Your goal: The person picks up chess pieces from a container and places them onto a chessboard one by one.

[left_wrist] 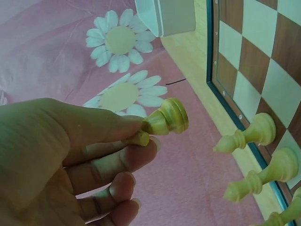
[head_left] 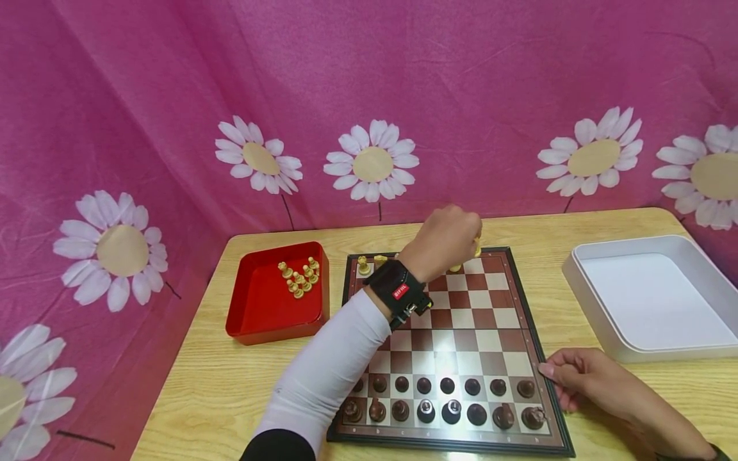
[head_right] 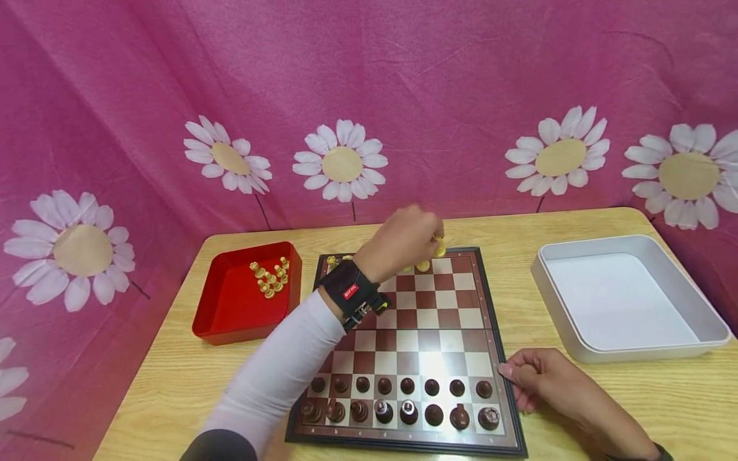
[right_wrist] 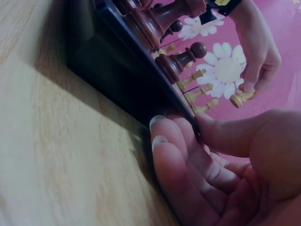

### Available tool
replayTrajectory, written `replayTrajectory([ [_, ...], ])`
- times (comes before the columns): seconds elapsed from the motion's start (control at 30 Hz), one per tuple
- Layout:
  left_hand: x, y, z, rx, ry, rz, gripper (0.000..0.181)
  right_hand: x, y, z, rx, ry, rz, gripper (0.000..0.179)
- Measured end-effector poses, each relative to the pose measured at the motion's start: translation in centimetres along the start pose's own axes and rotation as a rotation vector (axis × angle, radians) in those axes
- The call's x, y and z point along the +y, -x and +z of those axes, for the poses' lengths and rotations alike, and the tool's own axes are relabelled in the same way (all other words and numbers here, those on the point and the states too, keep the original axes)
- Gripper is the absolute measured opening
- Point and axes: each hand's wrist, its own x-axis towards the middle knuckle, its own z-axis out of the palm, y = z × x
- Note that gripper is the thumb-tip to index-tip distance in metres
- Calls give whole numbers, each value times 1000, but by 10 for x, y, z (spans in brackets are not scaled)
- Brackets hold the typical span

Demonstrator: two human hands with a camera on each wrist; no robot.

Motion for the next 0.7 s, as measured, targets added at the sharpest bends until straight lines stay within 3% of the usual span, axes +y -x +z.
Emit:
replayTrajectory([
  [0.33, -1, -7, 17, 32, -109, 25, 32, -1, 0, 0, -4, -2, -5, 28],
  [0.7, -1, -10, 34, 17, -206, 34, 32, -1, 0, 1, -4, -14, 0, 29],
])
